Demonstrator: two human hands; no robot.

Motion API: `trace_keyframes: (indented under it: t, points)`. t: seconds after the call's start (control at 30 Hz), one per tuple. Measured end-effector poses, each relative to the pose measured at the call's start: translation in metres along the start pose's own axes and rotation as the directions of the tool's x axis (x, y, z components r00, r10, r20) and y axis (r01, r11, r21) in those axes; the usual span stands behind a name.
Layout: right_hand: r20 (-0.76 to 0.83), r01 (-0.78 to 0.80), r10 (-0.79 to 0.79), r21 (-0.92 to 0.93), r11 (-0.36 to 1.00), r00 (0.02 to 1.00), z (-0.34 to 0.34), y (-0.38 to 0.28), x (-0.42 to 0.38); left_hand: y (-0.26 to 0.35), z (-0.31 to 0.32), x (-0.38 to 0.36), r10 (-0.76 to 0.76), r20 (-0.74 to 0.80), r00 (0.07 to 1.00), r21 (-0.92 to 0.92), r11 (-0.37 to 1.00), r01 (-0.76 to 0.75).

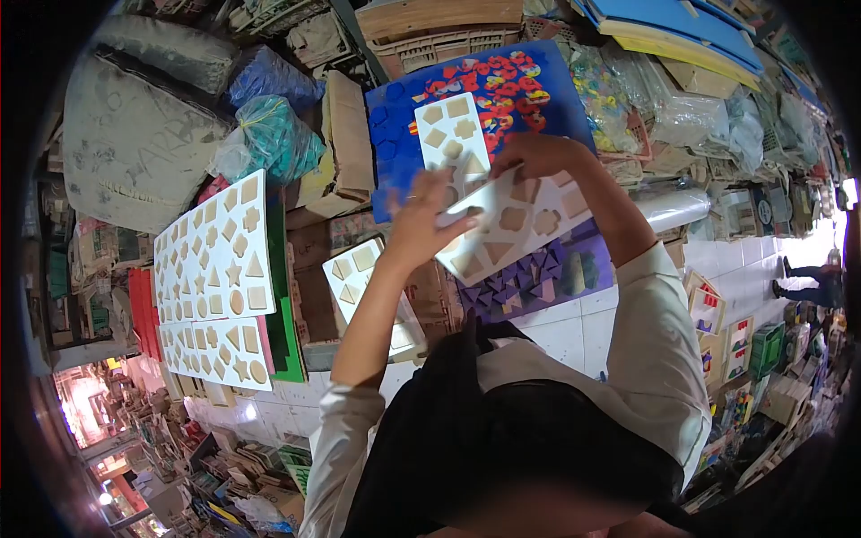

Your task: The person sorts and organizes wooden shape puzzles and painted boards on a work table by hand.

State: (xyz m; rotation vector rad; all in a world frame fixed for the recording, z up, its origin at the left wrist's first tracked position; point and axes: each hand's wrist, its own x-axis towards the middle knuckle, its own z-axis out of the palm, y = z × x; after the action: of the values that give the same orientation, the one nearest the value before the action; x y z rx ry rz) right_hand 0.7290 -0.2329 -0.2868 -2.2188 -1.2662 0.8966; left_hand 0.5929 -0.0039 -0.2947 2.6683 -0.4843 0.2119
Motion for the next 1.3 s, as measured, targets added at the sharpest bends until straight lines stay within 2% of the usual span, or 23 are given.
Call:
trace_keyframes:
  t: [0.03, 0.1, 0.13, 0.17, 0.23, 0.3, 0.37, 0.47, 0.53, 0.6, 0.67, 0.7, 0.77, 0.8, 0.83, 0.87, 0.9, 0.93, 0.97, 1.0, 1.07, 1.2, 1.3]
  points:
    - [-0.004, -0.002, 0.002, -0.001, 1.0, 1.0, 0.005, -0.007, -0.006, 0.0, 0.012, 0.01, 0.004, -0.001, 1.0, 0.0, 1.0, -0.004]
    - [-0.29, -0.064, 0.106, 0.149, 0.987, 0.951, 0.008, -0.015, -0.013, -0.001, 0.033, 0.026, -0.187, 0.515, 0.836, -0.256, 0.898, 0.358]
    - [-0.602, -0.011, -0.018, -0.044, 0.999, 0.798, 0.019, 0.003, -0.021, -0.005, 0.05, 0.022, -0.186, 0.511, 0.84, -0.254, 0.9, 0.353]
    - [-0.606, -0.008, -0.023, -0.048, 0.999, 0.795, 0.022, 0.001, -0.032, -0.014, 0.073, 0.013, -0.25, 0.352, 0.902, -0.413, 0.823, 0.389]
    - [-0.996, -0.399, 0.049, 0.012, 0.917, 0.081, 0.044, -0.021, -0.055, -0.031, 0.122, 0.0, -0.343, 0.185, 0.921, -0.563, 0.731, 0.385]
    - [-0.962, -0.155, 0.266, 0.253, 0.955, 0.068, 0.12, 0.023, -0.04, -0.033, 0.166, -0.002, -0.534, 0.004, 0.845, -0.87, 0.415, 0.267]
    - [-0.691, 0.343, 0.687, 0.716, 0.609, 0.223, 0.171, 0.014, -0.015, -0.013, 0.157, 0.004, -0.608, 0.173, 0.775, -0.887, 0.247, 0.391]
    - [-0.647, 0.4, 0.727, 0.744, 0.535, 0.23, 0.192, 0.062, -0.01, -0.016, 0.163, 0.01, -0.558, 0.174, 0.811, -0.834, 0.355, 0.423]
    - [-0.698, 0.371, 0.695, 0.699, 0.611, 0.171, 0.172, 0.095, -0.013, -0.007, 0.15, 0.009, -0.544, 0.134, 0.829, -0.954, 0.155, 0.256]
    - [-0.748, 0.33, 0.652, 0.65, 0.684, 0.123, 0.146, 0.127, -0.016, -0.043, 0.168, -0.015, -0.56, 0.107, 0.822, -0.915, 0.269, 0.302]
    - [-0.823, -0.13, 0.567, 0.561, 0.818, 0.017, 0.125, 0.153, -0.018, -0.073, 0.171, -0.054, -0.672, -0.005, 0.74, -0.827, 0.419, 0.375]
    - [-0.826, -0.131, 0.564, 0.556, 0.821, 0.024, 0.119, 0.158, -0.016, -0.092, 0.172, -0.083, -0.719, -0.091, 0.689, -0.715, 0.529, 0.457]
    - [-0.692, -0.282, 0.72, 0.683, 0.674, 0.045, 0.11, 0.165, -0.01, -0.123, 0.17, -0.138, -0.855, -0.118, 0.504, -0.781, 0.394, 0.484]
    - [-0.694, -0.283, 0.718, 0.679, 0.677, 0.053, 0.11, 0.172, -0.005, -0.172, 0.194, -0.202, -0.859, -0.121, 0.497, -0.783, 0.39, 0.484]
    - [-0.718, -0.285, 0.694, 0.655, 0.699, 0.05, 0.116, 0.185, 0.003, -0.221, 0.219, -0.238, -0.876, 0.121, 0.466, -0.991, -0.077, 0.113]
    - [-0.742, -0.286, 0.668, 0.631, 0.721, 0.047, 0.12, 0.194, 0.01, -0.222, 0.197, -0.26, -0.857, -0.066, 0.511, -0.871, 0.299, 0.39]
    - [-0.744, -0.288, 0.666, 0.627, 0.724, 0.055, 0.121, 0.196, 0.015, -0.211, 0.171, -0.273, -0.771, -0.207, 0.603, -0.548, 0.602, 0.581]
    - [-0.728, -0.283, 0.683, 0.643, 0.712, 0.064, 0.122, 0.198, 0.019, -0.191, 0.151, -0.28, -0.765, -0.369, 0.527, -0.216, 0.623, 0.752]
    - [-0.711, -0.278, 0.699, 0.659, 0.699, 0.073, 0.123, 0.199, 0.023, -0.176, 0.138, -0.286, -0.696, -0.527, 0.488, 0.124, 0.505, 0.854]
    - [-0.713, -0.28, 0.697, 0.655, 0.702, 0.08, 0.124, 0.2, 0.027, -0.175, 0.139, -0.297, -0.7, -0.527, 0.481, 0.122, 0.498, 0.858]
    - [-0.769, -0.266, 0.635, 0.599, 0.755, 0.074, 0.126, 0.204, 0.032, -0.181, 0.139, -0.316, -0.8, -0.525, 0.29, 0.137, 0.257, 0.957]
    - [-0.757, -0.225, 0.649, 0.621, 0.751, 0.075, 0.126, 0.204, 0.036, -0.184, 0.134, -0.329, -0.919, -0.305, 0.25, -0.114, 0.296, 0.948]
    - [-0.693, -0.294, 0.711, 0.66, 0.691, 0.116, 0.122, 0.205, 0.03, -0.187, 0.136, -0.328, -0.919, -0.214, 0.333, -0.178, 0.371, 0.911]
